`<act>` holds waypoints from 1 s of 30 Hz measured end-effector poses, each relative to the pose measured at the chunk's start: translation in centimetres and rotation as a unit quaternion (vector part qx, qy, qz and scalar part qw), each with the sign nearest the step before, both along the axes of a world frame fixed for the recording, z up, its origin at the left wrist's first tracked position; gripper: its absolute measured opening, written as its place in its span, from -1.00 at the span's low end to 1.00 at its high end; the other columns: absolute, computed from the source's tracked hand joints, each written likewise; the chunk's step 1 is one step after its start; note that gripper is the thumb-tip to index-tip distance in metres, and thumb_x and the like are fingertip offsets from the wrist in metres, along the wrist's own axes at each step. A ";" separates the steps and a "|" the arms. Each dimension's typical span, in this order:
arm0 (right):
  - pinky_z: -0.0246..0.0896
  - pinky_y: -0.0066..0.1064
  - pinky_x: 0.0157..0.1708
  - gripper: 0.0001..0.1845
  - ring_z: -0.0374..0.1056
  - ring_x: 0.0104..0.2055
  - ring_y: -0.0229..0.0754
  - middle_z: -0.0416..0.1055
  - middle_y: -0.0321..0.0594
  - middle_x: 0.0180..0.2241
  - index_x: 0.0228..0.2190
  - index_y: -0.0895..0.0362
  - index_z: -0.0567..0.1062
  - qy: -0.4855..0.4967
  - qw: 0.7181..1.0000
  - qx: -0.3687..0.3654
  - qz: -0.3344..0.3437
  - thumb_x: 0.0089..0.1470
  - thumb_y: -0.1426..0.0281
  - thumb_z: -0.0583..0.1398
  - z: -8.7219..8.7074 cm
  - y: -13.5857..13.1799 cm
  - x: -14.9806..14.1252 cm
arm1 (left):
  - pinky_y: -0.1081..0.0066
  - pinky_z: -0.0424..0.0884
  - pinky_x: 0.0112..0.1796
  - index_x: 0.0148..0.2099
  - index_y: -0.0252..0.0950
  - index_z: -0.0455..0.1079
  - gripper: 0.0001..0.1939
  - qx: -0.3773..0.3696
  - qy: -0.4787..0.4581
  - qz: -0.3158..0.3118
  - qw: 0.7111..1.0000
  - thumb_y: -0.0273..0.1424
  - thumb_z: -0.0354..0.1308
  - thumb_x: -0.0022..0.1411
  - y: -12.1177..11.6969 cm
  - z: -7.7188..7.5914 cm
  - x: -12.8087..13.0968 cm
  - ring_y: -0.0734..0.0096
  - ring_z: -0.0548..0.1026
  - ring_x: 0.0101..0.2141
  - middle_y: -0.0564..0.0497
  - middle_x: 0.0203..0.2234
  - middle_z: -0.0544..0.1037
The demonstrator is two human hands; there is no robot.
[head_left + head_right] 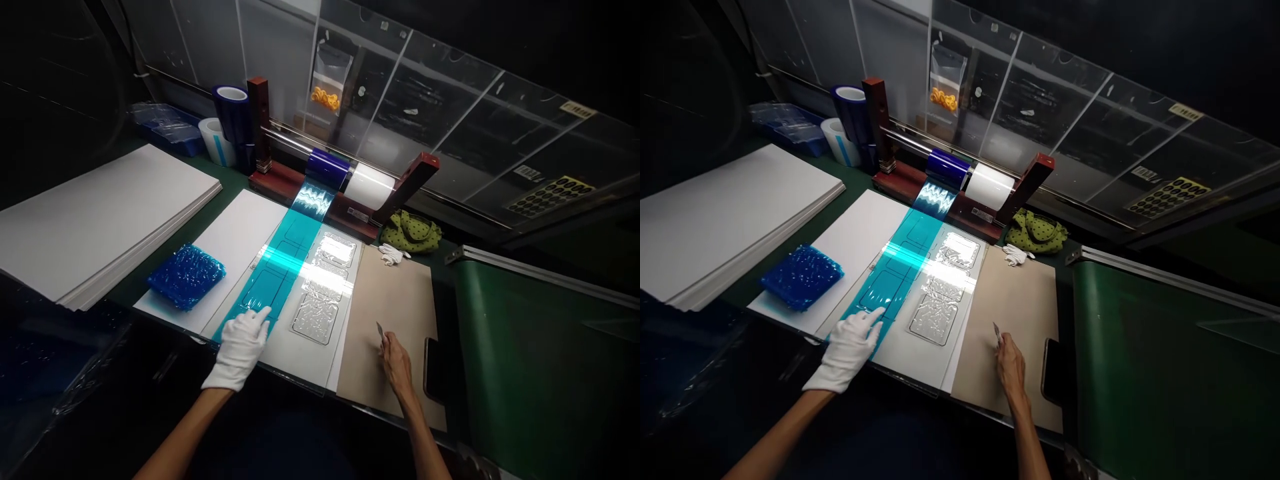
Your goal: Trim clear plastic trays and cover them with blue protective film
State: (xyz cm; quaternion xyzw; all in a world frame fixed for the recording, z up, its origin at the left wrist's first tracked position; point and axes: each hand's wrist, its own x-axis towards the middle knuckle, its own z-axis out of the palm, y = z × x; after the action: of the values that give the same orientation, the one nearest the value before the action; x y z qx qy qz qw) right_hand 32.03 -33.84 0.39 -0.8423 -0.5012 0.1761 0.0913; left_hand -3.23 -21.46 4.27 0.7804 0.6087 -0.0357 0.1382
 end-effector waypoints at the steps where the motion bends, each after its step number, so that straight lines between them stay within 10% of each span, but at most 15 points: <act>1: 0.19 -0.43 -0.42 -0.54 0.37 -0.42 -0.18 0.43 -0.21 -0.44 -0.17 0.14 0.39 0.030 0.999 0.025 0.019 0.27 0.22 -0.21 0.5 1.3 -1.0 | 0.31 0.27 -0.27 0.18 -0.15 0.23 -0.57 -0.011 0.002 -0.015 1.000 -0.32 -0.18 0.31 0.3 -0.1 1.6 0.21 0.45 -0.28 -0.11 -0.28 0.49; 7: 0.13 -0.45 -0.38 -0.65 0.36 -0.33 -0.21 0.42 -0.14 -0.27 -0.16 0.13 0.46 0.054 0.978 0.072 0.187 0.26 0.35 -0.08 2.8 10.0 -7.8 | 0.31 0.27 -0.41 0.25 -0.10 0.11 -0.43 -0.073 0.025 -0.050 0.996 -0.51 -0.08 0.19 2.7 -1.9 7.8 0.14 0.49 -0.40 -0.13 -0.43 0.51; 15: -0.20 -0.44 -0.53 -0.71 0.28 -0.33 -0.23 0.41 -0.20 -0.30 -0.29 0.08 0.48 -0.091 0.950 -0.020 0.298 0.24 0.48 -0.03 1.4 16.5 -11.3 | 0.29 0.31 -0.42 0.29 -0.15 0.03 -0.37 -0.132 0.048 -0.046 0.989 -0.55 -0.03 0.18 3.8 -3.2 8.4 0.08 0.53 -0.40 -0.22 -0.40 0.54; 30: -0.29 -0.40 -0.52 -0.70 0.24 -0.38 -0.26 0.41 -0.22 -0.36 -0.41 0.09 0.48 -0.093 0.950 -0.054 0.293 0.24 0.46 -0.01 2.0 15.0 -7.9 | 0.31 0.32 -0.43 0.30 -0.14 0.00 -0.32 -0.118 0.040 -0.046 0.991 -0.59 -0.06 0.14 3.4 -4.1 8.0 0.15 0.51 -0.44 -0.17 -0.45 0.53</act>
State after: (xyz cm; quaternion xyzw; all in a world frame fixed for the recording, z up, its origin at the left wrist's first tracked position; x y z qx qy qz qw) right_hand 24.12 -18.84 2.36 -0.6747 -0.7219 0.1430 -0.0569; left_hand 4.74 -18.05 0.18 0.7838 0.5687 -0.1450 0.2029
